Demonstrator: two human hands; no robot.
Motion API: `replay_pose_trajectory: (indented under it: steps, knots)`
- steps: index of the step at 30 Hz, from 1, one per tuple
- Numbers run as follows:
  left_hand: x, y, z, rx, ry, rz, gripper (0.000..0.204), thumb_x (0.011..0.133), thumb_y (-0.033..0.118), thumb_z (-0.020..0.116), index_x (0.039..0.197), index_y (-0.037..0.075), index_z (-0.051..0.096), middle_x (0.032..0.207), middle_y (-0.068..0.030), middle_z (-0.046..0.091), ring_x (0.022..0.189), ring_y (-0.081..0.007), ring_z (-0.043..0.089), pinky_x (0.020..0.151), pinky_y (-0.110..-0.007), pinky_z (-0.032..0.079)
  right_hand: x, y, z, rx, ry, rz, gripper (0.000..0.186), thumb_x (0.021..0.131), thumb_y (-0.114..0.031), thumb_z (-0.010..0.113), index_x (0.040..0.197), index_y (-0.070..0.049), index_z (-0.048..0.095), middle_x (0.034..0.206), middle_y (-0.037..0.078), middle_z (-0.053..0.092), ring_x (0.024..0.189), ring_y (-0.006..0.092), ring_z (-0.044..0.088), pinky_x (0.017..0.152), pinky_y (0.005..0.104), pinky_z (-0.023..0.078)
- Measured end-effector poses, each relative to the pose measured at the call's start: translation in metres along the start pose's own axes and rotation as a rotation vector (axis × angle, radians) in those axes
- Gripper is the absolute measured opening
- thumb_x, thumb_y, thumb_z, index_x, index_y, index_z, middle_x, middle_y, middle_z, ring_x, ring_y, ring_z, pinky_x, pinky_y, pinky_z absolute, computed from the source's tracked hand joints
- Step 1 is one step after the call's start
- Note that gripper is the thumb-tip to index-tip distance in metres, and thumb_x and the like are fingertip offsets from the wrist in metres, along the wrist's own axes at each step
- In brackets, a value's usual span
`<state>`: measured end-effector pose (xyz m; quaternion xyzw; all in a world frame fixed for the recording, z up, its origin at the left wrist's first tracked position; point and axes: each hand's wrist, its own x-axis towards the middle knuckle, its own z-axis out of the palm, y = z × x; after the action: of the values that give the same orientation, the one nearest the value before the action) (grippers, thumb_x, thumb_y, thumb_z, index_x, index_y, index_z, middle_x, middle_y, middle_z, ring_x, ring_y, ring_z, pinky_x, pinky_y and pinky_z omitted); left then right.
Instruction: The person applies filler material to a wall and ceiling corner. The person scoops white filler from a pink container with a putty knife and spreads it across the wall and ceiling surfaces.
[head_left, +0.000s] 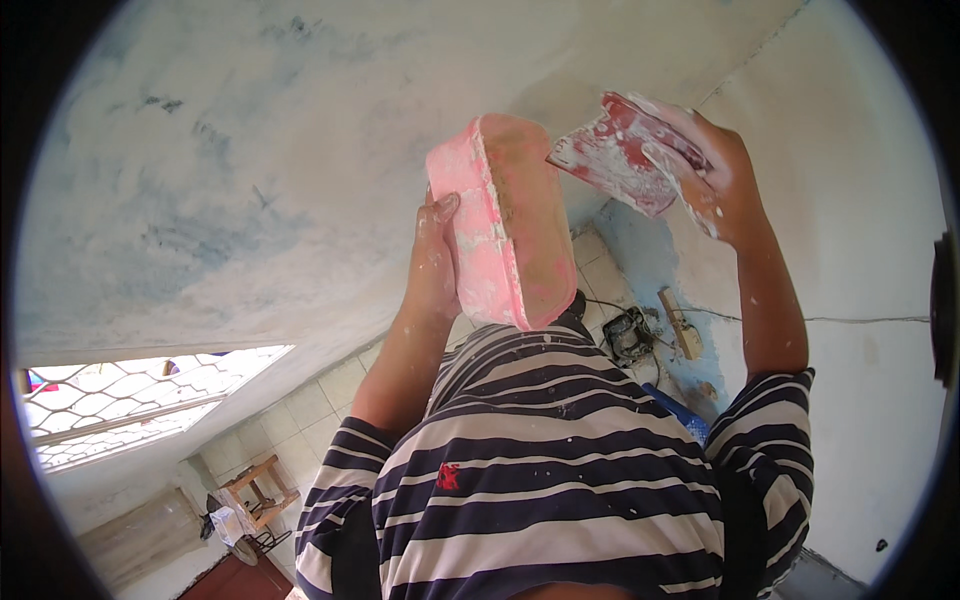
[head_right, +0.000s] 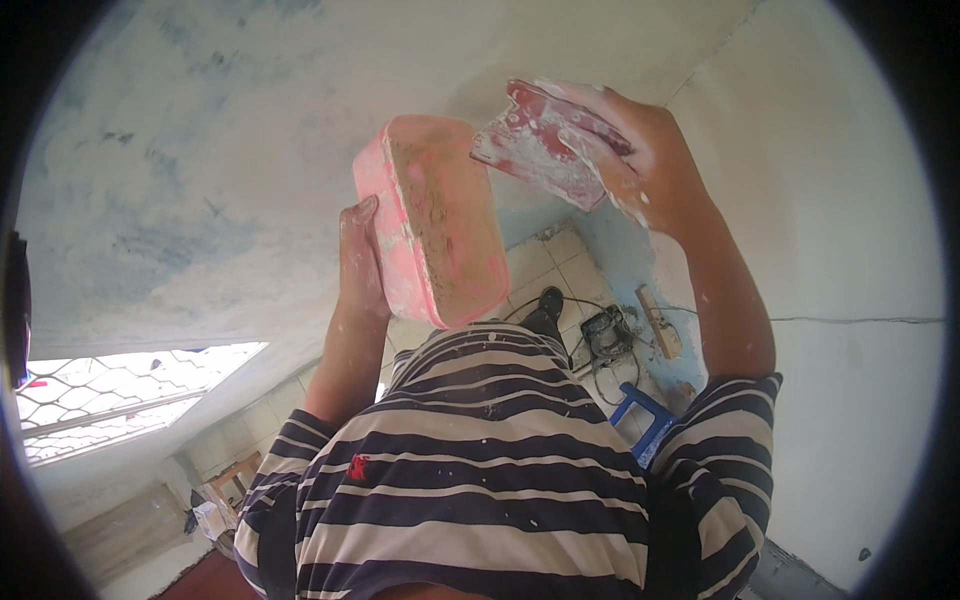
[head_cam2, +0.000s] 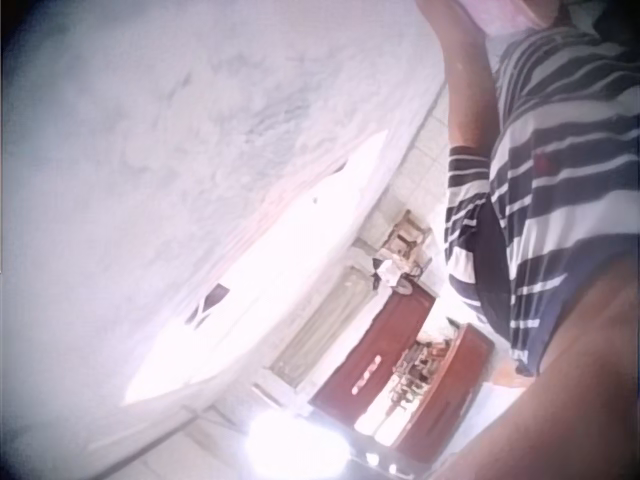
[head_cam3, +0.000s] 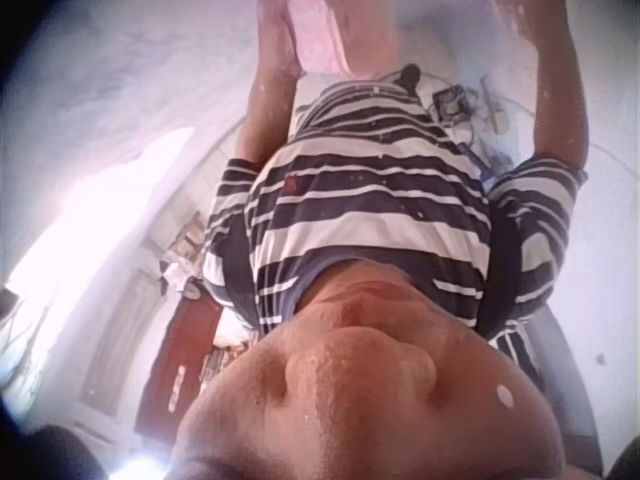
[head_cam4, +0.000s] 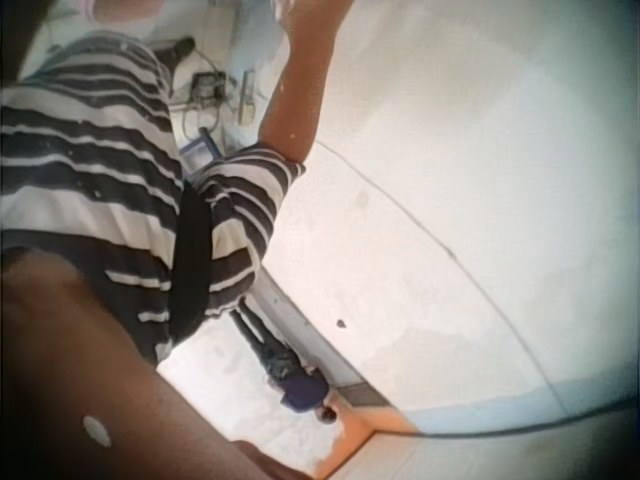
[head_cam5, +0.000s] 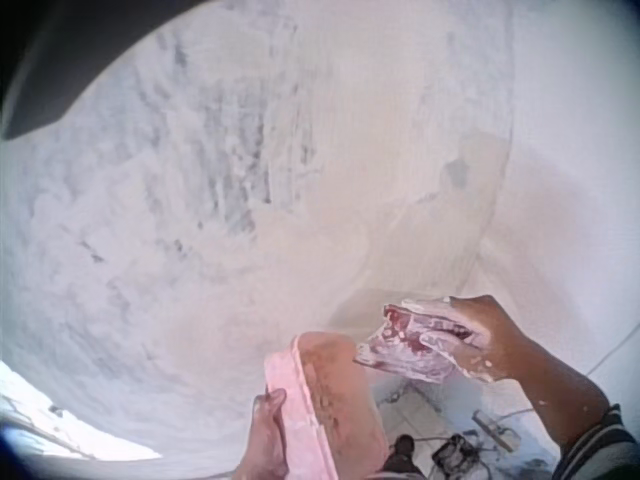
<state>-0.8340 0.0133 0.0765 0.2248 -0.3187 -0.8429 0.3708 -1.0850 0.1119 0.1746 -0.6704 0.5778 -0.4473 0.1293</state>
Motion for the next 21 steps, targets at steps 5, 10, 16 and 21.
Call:
replay_pose_trajectory:
  steps: [5, 10, 16, 21]
  knots:
    - [0.002, 0.007, -0.005, 0.025, -0.019, 0.003, 0.053, 0.088, 0.028, 0.048, 0.134, 0.005, 0.035, 0.123, -0.0118, 0.051, 0.11, -0.0221, 0.055, 0.092, -0.036, 0.047, 0.019, -0.01, -0.004, 0.012, -0.255, 0.091, 0.041, 0.085, 0.009, 0.049, 0.126, 0.004, 0.055, 0.105, 0.014, 0.064, 0.095, 0.0149, 0.059, 0.089, 0.0247, 0.044]
    - [0.002, 0.008, -0.005, 0.074, -0.037, 0.015, 0.054, 0.087, 0.027, 0.048, 0.134, 0.005, 0.035, 0.123, -0.011, 0.051, 0.11, -0.0206, 0.054, 0.093, -0.035, 0.046, 0.024, -0.012, -0.001, -0.018, -0.253, 0.063, 0.039, 0.087, 0.005, 0.05, 0.124, -0.003, 0.059, 0.092, 0.01, 0.065, 0.08, 0.012, 0.058, 0.078, 0.0236, 0.047]
    - [0.01, 0.003, -0.005, 0.037, 0.009, -0.017, 0.053, 0.088, 0.026, 0.048, 0.134, 0.006, 0.035, 0.123, -0.011, 0.05, 0.113, -0.0212, 0.052, 0.097, -0.037, 0.044, 0.019, 0.001, -0.001, 0.052, -0.312, 0.161, 0.039, 0.087, 0.005, 0.052, 0.124, -0.001, 0.058, 0.093, 0.009, 0.065, 0.085, 0.0119, 0.059, 0.082, 0.0247, 0.047]
    - [0.017, 0.004, 0.0, 0.036, -0.023, 0.028, 0.051, 0.088, 0.025, 0.046, 0.134, 0.005, 0.036, 0.125, -0.0117, 0.05, 0.115, -0.0224, 0.051, 0.098, -0.037, 0.043, 0.013, -0.006, -0.003, 0.02, -0.472, 0.25, 0.038, 0.085, 0.006, 0.054, 0.122, 0.001, 0.058, 0.098, 0.014, 0.067, 0.092, 0.0165, 0.062, 0.093, 0.0284, 0.045]
